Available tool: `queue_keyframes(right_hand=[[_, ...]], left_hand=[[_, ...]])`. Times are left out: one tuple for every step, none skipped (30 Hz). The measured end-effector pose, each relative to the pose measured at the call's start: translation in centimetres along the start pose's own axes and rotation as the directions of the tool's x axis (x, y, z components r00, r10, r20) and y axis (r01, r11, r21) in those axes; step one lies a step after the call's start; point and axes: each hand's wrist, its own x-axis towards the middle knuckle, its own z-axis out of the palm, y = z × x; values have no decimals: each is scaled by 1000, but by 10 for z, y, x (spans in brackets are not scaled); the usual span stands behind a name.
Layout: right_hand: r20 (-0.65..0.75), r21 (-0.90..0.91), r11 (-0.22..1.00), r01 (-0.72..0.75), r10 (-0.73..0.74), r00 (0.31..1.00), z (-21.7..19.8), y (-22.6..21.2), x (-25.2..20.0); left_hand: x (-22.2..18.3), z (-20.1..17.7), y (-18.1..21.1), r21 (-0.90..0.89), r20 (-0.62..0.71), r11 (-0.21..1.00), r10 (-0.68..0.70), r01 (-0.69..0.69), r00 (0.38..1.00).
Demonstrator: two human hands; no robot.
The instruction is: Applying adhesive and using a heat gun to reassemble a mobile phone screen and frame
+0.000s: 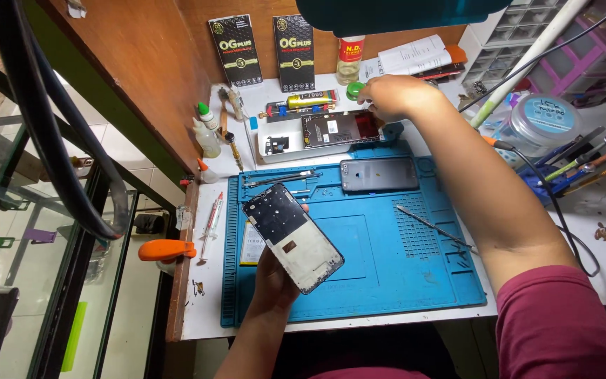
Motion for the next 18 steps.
queue_keyframes(right_hand=[[3,16,1000,13,-13,1000,5,9,2],[8,33,999,29,-29,1000,11,16,3],[12,35,999,24,-25,1000,11,14,-1],[20,7,1000,25,-25,999,7,14,-4],[27,-22,999,25,-25,999,3,13,-6],[30,-24,999,22,-21,999,-10,6,-14],[94,-41,996,-81,84,992,-23,-1,-21],[156,-62,981,-182,189,969,-35,-9,-28],[161,-62,981,-184,192,968,-31,-4,-29],[197,-102,977,-189,206,958,-31,2,-29],[233,-143,971,-192,222,947,-31,8,-29],[235,-143,971,-194,224,946,-32,9,-31],[236,-134,960,-247,273,932,-32,11,-32],[240,-125,946,-298,320,917,-31,12,-33],[244,-125,946,-298,320,915,-27,14,-30],[225,-128,944,-303,325,919,-24,18,-29],[206,-131,942,-308,330,921,-20,21,-27],[214,-128,945,-302,323,922,-10,27,-26]], left_hand=[[4,-10,-3,-28,-29,1000,-5,5,1000],[6,-20,-6,-56,-62,998,-12,8,998],[1,-15,-5,-58,-64,998,-18,14,998],[-1,-7,-4,-54,43,999,-1,3,999],[-3,0,-3,-51,149,999,15,-8,989],[1,-11,-4,-55,150,998,13,-4,989],[4,-22,-6,-73,242,997,10,8,970],[6,-33,-7,-87,330,996,5,25,944],[4,-34,-9,-89,328,996,1,30,945],[5,-33,-9,-101,322,994,6,28,947],[6,-31,-9,-113,316,993,11,26,949],[5,-26,-8,-114,315,993,9,29,949],[5,-21,-8,-49,258,999,3,11,966],[3,-17,-8,18,198,1000,1,-4,980],[5,-24,-11,17,195,1000,-2,-2,981],[8,-30,-15,-14,182,999,-36,40,983],[11,-36,-18,-44,171,996,-72,80,983],[12,-36,-21,-45,160,996,-72,80,985]])
